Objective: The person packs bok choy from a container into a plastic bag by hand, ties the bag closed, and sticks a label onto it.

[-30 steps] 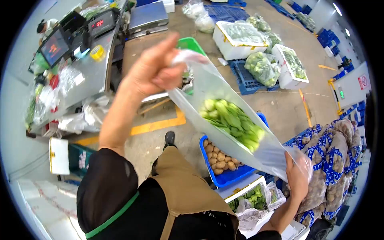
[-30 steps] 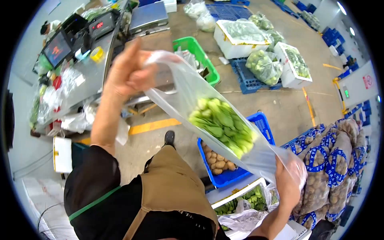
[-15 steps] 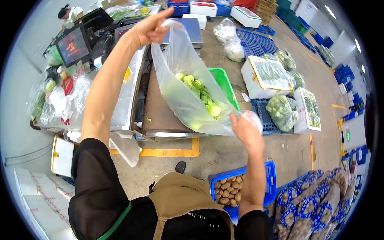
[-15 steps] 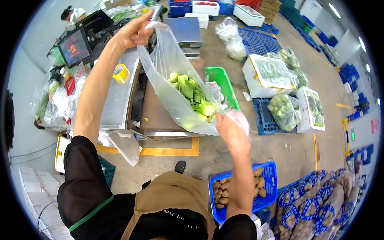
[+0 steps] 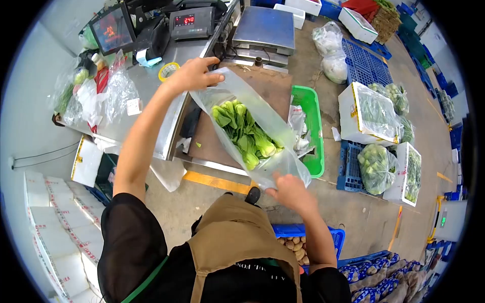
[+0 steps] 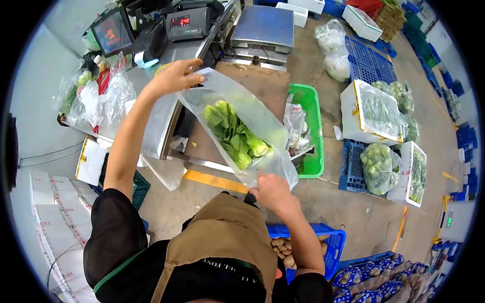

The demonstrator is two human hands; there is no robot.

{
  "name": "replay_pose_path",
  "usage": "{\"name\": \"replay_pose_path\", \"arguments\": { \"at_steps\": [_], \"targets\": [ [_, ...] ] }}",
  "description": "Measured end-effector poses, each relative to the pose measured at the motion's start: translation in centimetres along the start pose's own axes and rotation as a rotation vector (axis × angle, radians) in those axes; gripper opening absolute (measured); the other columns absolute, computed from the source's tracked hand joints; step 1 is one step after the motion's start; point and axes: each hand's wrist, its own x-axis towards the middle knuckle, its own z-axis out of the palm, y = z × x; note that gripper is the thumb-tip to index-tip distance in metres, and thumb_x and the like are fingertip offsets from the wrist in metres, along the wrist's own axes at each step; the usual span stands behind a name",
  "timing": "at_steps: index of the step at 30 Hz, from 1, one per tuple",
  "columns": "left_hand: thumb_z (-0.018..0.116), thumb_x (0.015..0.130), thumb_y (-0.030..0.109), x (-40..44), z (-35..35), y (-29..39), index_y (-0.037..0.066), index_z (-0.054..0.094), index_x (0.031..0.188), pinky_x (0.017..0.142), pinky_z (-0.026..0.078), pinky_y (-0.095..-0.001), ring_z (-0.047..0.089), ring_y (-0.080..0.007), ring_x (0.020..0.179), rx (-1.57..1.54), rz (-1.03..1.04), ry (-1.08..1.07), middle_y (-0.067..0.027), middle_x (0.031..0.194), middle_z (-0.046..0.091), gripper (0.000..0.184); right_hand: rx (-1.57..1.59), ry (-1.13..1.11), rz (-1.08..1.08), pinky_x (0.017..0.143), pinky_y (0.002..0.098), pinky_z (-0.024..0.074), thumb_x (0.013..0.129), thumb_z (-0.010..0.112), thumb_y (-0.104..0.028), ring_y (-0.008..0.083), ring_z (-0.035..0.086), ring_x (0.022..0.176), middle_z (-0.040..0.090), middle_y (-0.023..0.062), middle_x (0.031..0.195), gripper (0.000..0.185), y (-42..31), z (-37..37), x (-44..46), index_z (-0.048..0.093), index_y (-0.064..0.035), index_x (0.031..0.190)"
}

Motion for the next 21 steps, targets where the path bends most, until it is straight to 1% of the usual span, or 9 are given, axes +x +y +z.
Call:
{"name": "replay_pose_path", "arguments": {
  "at_steps": [3,6,8,11,13,15,17,20,21],
  "targets": [
    [0.068,0.078,0.02,-2.7,3.8,6.2,0.005,0.061,0.094,0.067,0.048,-0.0387,0.059,-0.0322,0.072,0.41,0.39,0.557,-0.0121,0.073,0.06,0.022,-0.028,-0.089,-0.128,0.066,0.0468,0.0509,0.082,0.065,-0.032,0.0412,0.063,0.075,0.063,0.0245,0.074,0.037,-0.4,-0.7,0.2,0.055,0.0018,0.094],
    [0.062,0.081,0.023,-5.0,9.4,10.2,0.005,0.065,0.085,0.069,0.051,-0.0432,0.063,-0.035,0.076,0.41,0.119,-0.45,-0.0167,0.081,0.065,0.018,-0.036,-0.134,-0.162,0.064,0.0465,0.0509,0.083,0.063,-0.031,0.0403,0.063,0.073,0.063,0.0236,0.072,0.034,-1.3,-1.7,0.3,0.055,0.0008,0.094],
    [0.062,0.078,0.023,-4.7,14.9,7.8,0.003,0.068,0.082,0.072,0.051,-0.0443,0.065,-0.0347,0.082,0.445,0.139,-0.735,-0.0188,0.086,0.066,0.021,-0.035,-0.132,-0.153,0.064,0.0466,0.0509,0.083,0.062,-0.029,0.0404,0.063,0.072,0.062,0.023,0.071,0.032,-1.3,-2.2,0.8,0.056,0.0008,0.095],
    [0.059,0.077,0.017,-0.2,20.6,1.1,0.002,0.057,0.114,0.083,0.049,-0.0428,0.061,-0.0341,0.1,0.488,0.062,-0.834,-0.0205,0.11,0.062,0.04,-0.016,-0.095,-0.083,0.065,0.047,0.0511,0.084,0.061,-0.025,0.0409,0.063,0.072,0.062,0.0224,0.072,0.03,-0.9,-3.0,2.0,0.055,0.0014,0.096],
    [0.057,0.08,0.02,5.5,23.6,-5.8,0.009,0.036,0.137,0.095,0.044,-0.0419,0.049,-0.0313,0.12,0.047,0.204,-0.578,-0.0169,0.131,0.05,0.062,-0.021,-0.051,0.024,0.066,0.047,0.0514,0.084,0.061,-0.023,0.041,0.063,0.073,0.062,0.0227,0.078,0.028,0.0,-3.3,3.3,0.055,0.002,0.096],
    [0.057,0.08,0.019,9.1,16.0,0.1,0.005,0.034,0.137,0.093,0.046,-0.0379,0.051,-0.0265,0.119,0.333,0.247,-0.094,-0.0218,0.129,0.05,0.063,-0.144,0.172,0.141,0.066,0.0453,0.0526,0.083,0.057,-0.015,0.0384,0.064,0.073,0.061,0.0225,0.089,0.025,1.8,-2.7,4.2,0.054,0.0039,0.098],
    [0.06,0.078,0.018,14.4,16.8,-2.3,0.005,0.043,0.131,0.086,0.049,-0.0338,0.057,-0.0251,0.11,-0.238,0.114,-0.05,-0.0217,0.12,0.057,0.058,-0.191,0.29,0.239,0.066,0.0441,0.0532,0.082,0.055,-0.01,0.0367,0.065,0.074,0.059,0.022,0.097,0.024,1.8,-3.1,4.7,0.053,0.0052,0.1],
    [0.063,0.073,0.017,17.5,16.4,-2.6,0.005,0.053,0.123,0.08,0.051,-0.0311,0.061,-0.027,0.102,0.116,0.019,-0.907,-0.0195,0.11,0.063,0.052,-0.165,0.306,0.319,0.066,0.0437,0.0533,0.08,0.055,-0.008,0.0356,0.065,0.076,0.057,0.0212,0.099,0.026,0.3,-5.0,5.3,0.052,0.0053,0.103],
    [0.063,0.07,0.015,17.1,18.0,-3.3,0.004,0.058,0.115,0.081,0.05,-0.035,0.061,-0.028,0.101,0.213,0.071,-0.97,-0.0189,0.107,0.064,0.046,-0.165,0.292,0.329,0.066,0.0437,0.0533,0.08,0.055,-0.008,0.0353,0.065,0.076,0.057,0.0213,0.1,0.027,-0.3,-5.1,5.5,0.052,0.0045,0.104]
  ]
}}
